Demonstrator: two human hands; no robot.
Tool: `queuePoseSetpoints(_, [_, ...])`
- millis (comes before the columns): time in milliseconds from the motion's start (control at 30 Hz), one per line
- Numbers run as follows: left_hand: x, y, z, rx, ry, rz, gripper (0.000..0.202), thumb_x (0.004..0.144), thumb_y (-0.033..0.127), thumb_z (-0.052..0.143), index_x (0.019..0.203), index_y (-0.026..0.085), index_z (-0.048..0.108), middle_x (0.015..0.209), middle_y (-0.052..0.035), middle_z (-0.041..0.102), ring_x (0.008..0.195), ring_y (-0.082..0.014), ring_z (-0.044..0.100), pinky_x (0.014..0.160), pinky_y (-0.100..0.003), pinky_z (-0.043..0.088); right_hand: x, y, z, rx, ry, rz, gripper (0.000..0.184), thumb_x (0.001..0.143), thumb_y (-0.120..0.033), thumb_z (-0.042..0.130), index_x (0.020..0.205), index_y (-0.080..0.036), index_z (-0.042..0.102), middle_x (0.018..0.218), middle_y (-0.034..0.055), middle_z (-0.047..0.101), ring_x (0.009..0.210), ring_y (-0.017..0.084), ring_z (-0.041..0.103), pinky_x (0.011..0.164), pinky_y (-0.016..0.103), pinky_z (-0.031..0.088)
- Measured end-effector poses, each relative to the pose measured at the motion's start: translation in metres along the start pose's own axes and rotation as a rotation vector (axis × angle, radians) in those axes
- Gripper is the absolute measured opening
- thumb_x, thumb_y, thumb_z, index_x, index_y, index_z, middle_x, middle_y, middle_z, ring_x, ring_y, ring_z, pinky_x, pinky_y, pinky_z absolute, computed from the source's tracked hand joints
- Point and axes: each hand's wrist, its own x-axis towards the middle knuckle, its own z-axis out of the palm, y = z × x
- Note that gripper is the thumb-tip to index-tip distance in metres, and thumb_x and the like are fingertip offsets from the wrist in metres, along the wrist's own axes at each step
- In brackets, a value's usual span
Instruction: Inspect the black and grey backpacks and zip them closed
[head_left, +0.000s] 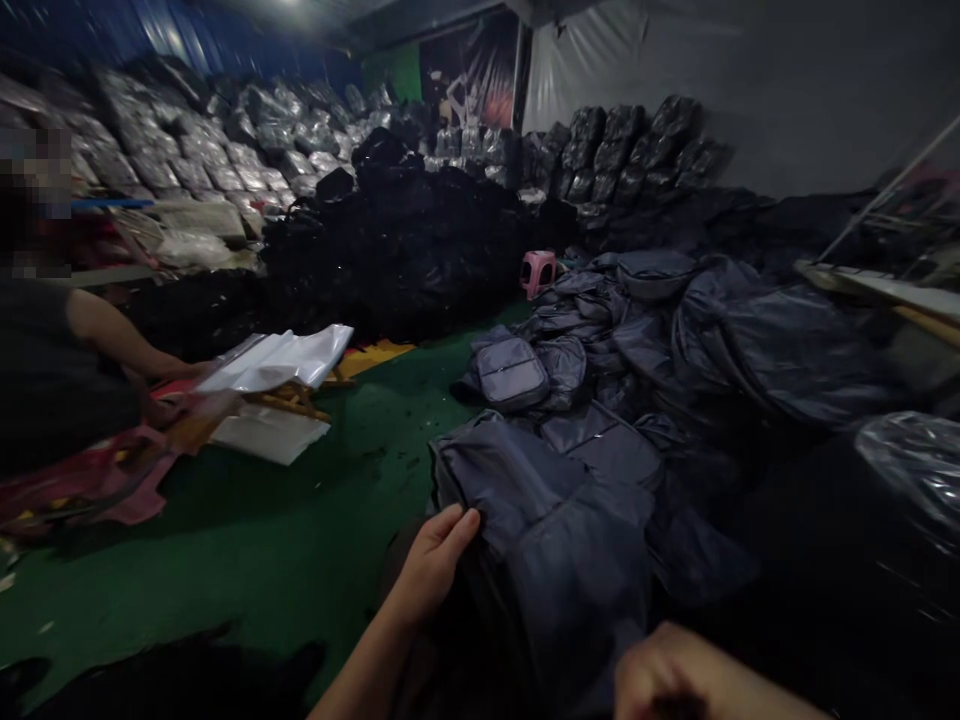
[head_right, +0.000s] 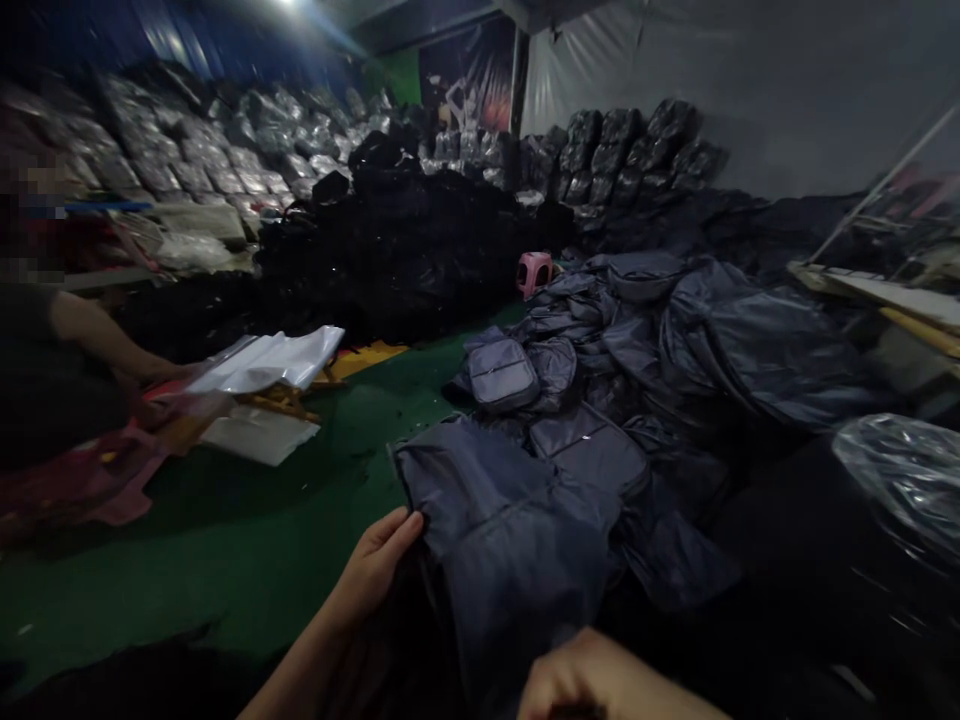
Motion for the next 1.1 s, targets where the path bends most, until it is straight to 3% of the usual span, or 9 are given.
queuePoseSetpoints(100, [-0.003, 0.006, 0.019, -0.014, -0.185, 0.025, 0.044, 0.077, 0.051, 0.057, 0.057, 0.018, 0.036, 0.059, 0.0057, 0.031, 0.055, -0.0078, 0.028, 0.052, -0.019, 0.028, 0.020, -0.031, -0.039, -0.143, 0.281, -0.016, 0.023, 0.084, -0.036, 0.057, 0.105, -0.028, 0.062, 0.098, 0.0034, 0.067, 0.068, 0.014, 0.061, 0.062, 0.025, 0.049])
queuePoseSetpoints(200, [-0.008, 0.014, 0.035, -0.037, -0.343, 0.026, 0.043, 0.080, 0.048, 0.055, 0.055, 0.017, 0.037, 0.058, 0.0052, 0.031, 0.055, -0.0077, 0.027, 0.052, -0.020, 0.026, 0.063, -0.029, -0.055, -0.408, 0.579, -0.008, 0.057, 0.082, -0.040, 0.059, 0.134, -0.030, 0.038, 0.127, 0.0064, 0.054, 0.078, 0.016, 0.059, 0.064, 0.028, 0.048])
queuePoseSetpoints(300, [-0.009, 0.014, 0.036, -0.046, -0.355, 0.004, 0.040, 0.080, 0.046, 0.056, 0.057, 0.016, 0.045, 0.059, 0.0042, 0.037, 0.056, -0.0079, 0.031, 0.053, -0.020, 0.028, 0.102, -0.006, -0.057, -0.638, 0.554, -0.034, 0.042, 0.082, -0.046, 0.057, 0.118, -0.025, 0.054, 0.114, 0.0060, 0.060, 0.088, 0.020, 0.059, 0.073, 0.030, 0.045])
queuePoseSetpoints(433, [0.001, 0.003, 0.019, -0.197, -0.171, -0.092, 0.034, 0.074, 0.044, 0.063, 0.059, 0.016, 0.049, 0.059, 0.0043, 0.045, 0.056, -0.0085, 0.039, 0.055, -0.019, 0.032, 0.129, 0.032, -0.051, -0.722, 0.579, 0.006, 0.026, 0.084, -0.047, 0.054, 0.079, -0.022, 0.061, 0.081, 0.0017, 0.064, 0.070, 0.016, 0.058, 0.064, 0.026, 0.040])
queuePoseSetpoints(533, [0.010, -0.003, 0.011, -0.286, -0.082, -0.134, 0.030, 0.069, 0.041, 0.068, 0.061, 0.016, 0.052, 0.062, 0.0043, 0.052, 0.059, -0.0094, 0.045, 0.058, -0.019, 0.036, 0.141, 0.056, -0.048, -0.671, 0.592, 0.030, 0.026, 0.085, -0.046, 0.054, 0.077, -0.022, 0.060, 0.072, 0.0002, 0.063, 0.065, 0.015, 0.056, 0.060, 0.024, 0.037])
queuePoseSetpoints(667, [0.017, -0.002, 0.015, -0.285, -0.117, -0.174, 0.027, 0.071, 0.043, 0.066, 0.073, 0.016, 0.059, 0.068, 0.0026, 0.057, 0.064, -0.0118, 0.050, 0.061, -0.021, 0.039, 0.153, 0.071, -0.048, -0.651, 0.622, 0.061, 0.026, 0.084, -0.046, 0.055, 0.079, -0.021, 0.061, 0.075, 0.0012, 0.064, 0.067, 0.016, 0.056, 0.058, 0.024, 0.037])
queuePoseSetpoints(900, [0.006, -0.004, 0.013, -0.079, -0.155, -0.087, 0.030, 0.072, 0.043, 0.065, 0.070, 0.018, 0.049, 0.065, 0.0049, 0.046, 0.061, -0.0090, 0.043, 0.057, -0.018, 0.036, 0.127, 0.030, -0.033, -0.679, 0.705, -0.004, 0.024, 0.083, -0.028, 0.058, 0.107, -0.023, 0.059, 0.108, 0.0052, 0.059, 0.089, 0.020, 0.058, 0.073, 0.029, 0.044])
queuePoseSetpoints(1000, [-0.001, -0.006, 0.012, -0.165, -0.216, -0.140, 0.028, 0.070, 0.040, 0.068, 0.076, 0.019, 0.050, 0.069, 0.0039, 0.049, 0.062, -0.0091, 0.046, 0.057, -0.019, 0.038, 0.105, 0.004, -0.009, -0.491, 0.626, -0.118, 0.017, 0.085, -0.023, 0.055, 0.101, -0.023, 0.059, 0.100, 0.0039, 0.059, 0.089, 0.017, 0.058, 0.077, 0.027, 0.045])
queuePoseSetpoints(1100, [-0.004, -0.010, 0.012, -0.283, -0.230, -0.246, 0.029, 0.067, 0.036, 0.072, 0.076, 0.018, 0.051, 0.064, 0.0057, 0.047, 0.053, -0.0063, 0.043, 0.054, -0.018, 0.038, 0.090, 0.004, 0.017, -0.384, 0.494, -0.097, 0.013, 0.084, -0.023, 0.056, 0.096, -0.023, 0.060, 0.093, 0.0025, 0.059, 0.080, 0.015, 0.058, 0.072, 0.026, 0.046])
